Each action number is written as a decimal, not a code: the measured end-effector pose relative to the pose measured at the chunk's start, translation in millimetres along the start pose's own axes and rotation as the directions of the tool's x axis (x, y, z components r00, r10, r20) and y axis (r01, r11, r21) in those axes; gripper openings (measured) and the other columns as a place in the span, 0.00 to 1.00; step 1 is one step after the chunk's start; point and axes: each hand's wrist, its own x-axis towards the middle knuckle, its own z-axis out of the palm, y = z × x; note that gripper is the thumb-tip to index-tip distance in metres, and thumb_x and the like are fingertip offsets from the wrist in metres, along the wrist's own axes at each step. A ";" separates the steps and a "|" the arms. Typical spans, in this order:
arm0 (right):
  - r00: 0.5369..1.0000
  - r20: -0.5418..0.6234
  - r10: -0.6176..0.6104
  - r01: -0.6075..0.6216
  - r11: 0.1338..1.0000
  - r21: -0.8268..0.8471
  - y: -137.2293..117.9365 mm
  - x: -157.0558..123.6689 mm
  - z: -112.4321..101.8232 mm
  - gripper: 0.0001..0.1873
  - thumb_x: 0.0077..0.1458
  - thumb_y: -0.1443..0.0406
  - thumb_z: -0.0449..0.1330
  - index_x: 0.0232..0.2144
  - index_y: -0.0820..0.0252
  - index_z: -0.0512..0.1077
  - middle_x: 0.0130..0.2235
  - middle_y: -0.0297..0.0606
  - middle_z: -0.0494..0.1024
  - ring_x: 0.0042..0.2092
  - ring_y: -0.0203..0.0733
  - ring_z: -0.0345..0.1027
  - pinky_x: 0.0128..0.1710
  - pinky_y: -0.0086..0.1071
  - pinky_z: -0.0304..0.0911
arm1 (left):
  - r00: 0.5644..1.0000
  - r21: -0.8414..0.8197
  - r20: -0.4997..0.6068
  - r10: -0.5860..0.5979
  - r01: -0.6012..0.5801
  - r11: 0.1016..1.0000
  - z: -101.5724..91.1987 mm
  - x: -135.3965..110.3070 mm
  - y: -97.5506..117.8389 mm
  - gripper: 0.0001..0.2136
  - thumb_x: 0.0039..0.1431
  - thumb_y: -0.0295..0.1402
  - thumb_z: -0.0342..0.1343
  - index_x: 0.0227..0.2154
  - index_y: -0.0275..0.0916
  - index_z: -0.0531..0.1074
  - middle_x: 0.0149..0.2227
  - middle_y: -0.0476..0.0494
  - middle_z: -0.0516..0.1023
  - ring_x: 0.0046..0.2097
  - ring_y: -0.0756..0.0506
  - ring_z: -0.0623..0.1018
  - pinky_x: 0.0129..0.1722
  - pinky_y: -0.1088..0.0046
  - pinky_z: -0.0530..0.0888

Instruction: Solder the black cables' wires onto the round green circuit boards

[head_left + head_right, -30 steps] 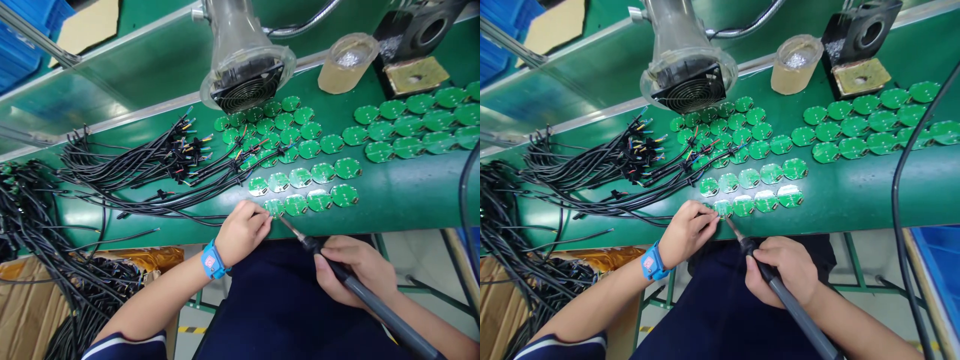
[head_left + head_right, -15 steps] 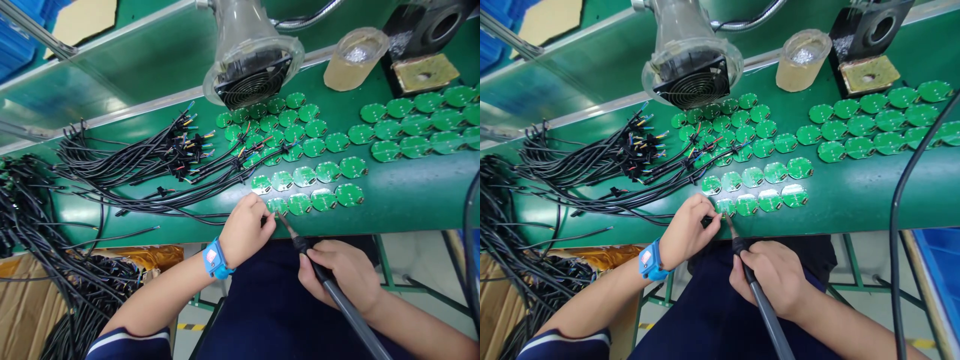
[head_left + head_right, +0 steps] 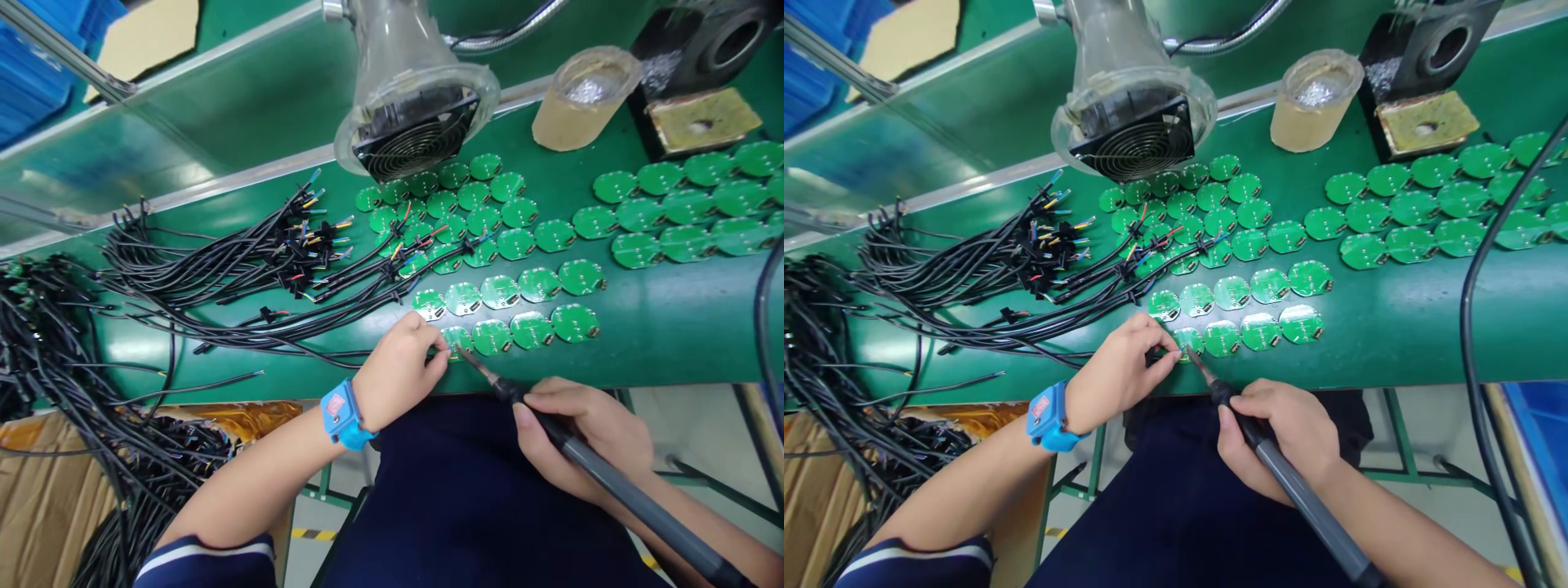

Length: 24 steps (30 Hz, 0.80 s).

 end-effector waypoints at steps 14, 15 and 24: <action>0.998 0.031 -0.046 0.044 0.997 0.065 2.4 0.6 3.5 0.12 0.47 0.70 0.62 0.34 0.57 0.65 0.24 0.31 0.71 0.24 0.36 0.70 0.21 0.29 0.67 | 0.997 0.016 0.053 0.048 -0.049 0.999 -4.8 11.3 -4.9 0.05 0.52 0.22 0.56 0.25 0.36 0.73 0.27 0.47 0.69 0.31 0.50 0.71 0.33 0.75 0.70; 0.999 0.032 -0.044 0.042 0.997 0.062 2.6 0.1 3.1 0.12 0.47 0.70 0.62 0.35 0.56 0.65 0.24 0.31 0.71 0.24 0.36 0.70 0.22 0.29 0.67 | 0.997 0.019 0.053 0.049 -0.050 0.999 -4.7 12.0 -4.9 0.05 0.52 0.22 0.57 0.24 0.36 0.73 0.26 0.47 0.69 0.31 0.50 0.71 0.33 0.75 0.70; 0.992 0.098 -0.078 0.072 0.996 0.059 7.0 -6.9 6.6 0.12 0.47 0.71 0.61 0.34 0.57 0.64 0.25 0.31 0.71 0.25 0.35 0.69 0.22 0.29 0.67 | 0.995 0.066 0.095 -0.035 0.029 0.997 -10.1 18.9 3.0 0.05 0.50 0.22 0.58 0.22 0.36 0.74 0.24 0.48 0.71 0.27 0.51 0.70 0.28 0.77 0.68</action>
